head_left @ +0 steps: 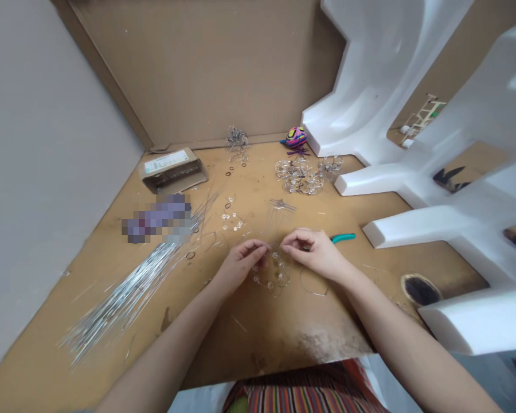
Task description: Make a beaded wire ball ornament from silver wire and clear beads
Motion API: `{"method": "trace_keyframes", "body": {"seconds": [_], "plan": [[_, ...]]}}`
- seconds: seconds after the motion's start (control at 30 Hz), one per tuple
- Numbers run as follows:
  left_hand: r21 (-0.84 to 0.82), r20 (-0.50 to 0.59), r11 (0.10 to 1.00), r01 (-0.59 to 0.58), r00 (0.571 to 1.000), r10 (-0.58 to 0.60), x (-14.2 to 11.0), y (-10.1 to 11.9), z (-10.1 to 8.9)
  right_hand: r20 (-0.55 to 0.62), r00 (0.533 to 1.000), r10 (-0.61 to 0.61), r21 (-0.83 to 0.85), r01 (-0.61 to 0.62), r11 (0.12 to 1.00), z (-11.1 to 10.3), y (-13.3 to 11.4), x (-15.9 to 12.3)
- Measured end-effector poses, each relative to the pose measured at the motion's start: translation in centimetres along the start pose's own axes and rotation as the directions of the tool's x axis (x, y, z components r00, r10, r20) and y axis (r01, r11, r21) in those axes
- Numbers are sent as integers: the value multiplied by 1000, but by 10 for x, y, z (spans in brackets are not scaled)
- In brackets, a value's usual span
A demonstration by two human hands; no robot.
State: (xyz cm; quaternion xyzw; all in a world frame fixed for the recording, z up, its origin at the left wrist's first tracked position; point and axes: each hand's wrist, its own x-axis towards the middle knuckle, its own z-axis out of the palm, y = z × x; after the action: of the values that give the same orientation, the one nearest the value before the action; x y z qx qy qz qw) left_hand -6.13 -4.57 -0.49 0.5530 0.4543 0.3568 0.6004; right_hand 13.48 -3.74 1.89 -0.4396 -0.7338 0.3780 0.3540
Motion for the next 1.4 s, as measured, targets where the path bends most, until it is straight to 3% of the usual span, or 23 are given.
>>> {"method": "trace_keyframes", "body": {"seconds": [0.37, 0.67, 0.73, 0.8, 0.87, 0.97, 1.1, 1.2, 1.3, 1.4], "plan": [[-3, 1, 1000, -10, 1000, 10, 1, -4, 1, 81, 986, -149, -112, 157, 981, 4, -1, -3], [47, -15, 998, -49, 999, 50, -1, -2, 1, 19, 995, 94, 23, -94, 995, 3, -1, 0], [130, -101, 983, -130, 985, 143, -2, 3, 1, 23, 994, 109, 40, -110, 993, 4, -2, 1], [276, -192, 929, -246, 933, 304, -6, 11, 1, 23, 994, 108, 50, -109, 993, 5, -4, 1], [363, -178, 883, -297, 908, 379, -10, 17, 2, 34, 995, 89, 60, -91, 994, 7, -6, 2], [328, -65, 905, -270, 950, 306, -14, 19, 4, 54, 997, 58, 89, -63, 994, 11, -10, 3], [311, 17, 919, -243, 968, 250, -14, 14, 3, 70, 995, 67, 176, -78, 981, 16, -10, 4], [320, -16, 925, -205, 975, 222, -13, 12, 0, 23, 999, 30, 161, -34, 986, 15, -8, 3], [338, -80, 926, -167, 975, 206, -12, 13, -3, -93, 995, 21, 5, -21, 1000, 9, -6, 2], [296, -89, 939, -172, 974, 206, -11, 13, -6, -43, 995, 92, -148, -97, 984, 2, -4, 0]]}}
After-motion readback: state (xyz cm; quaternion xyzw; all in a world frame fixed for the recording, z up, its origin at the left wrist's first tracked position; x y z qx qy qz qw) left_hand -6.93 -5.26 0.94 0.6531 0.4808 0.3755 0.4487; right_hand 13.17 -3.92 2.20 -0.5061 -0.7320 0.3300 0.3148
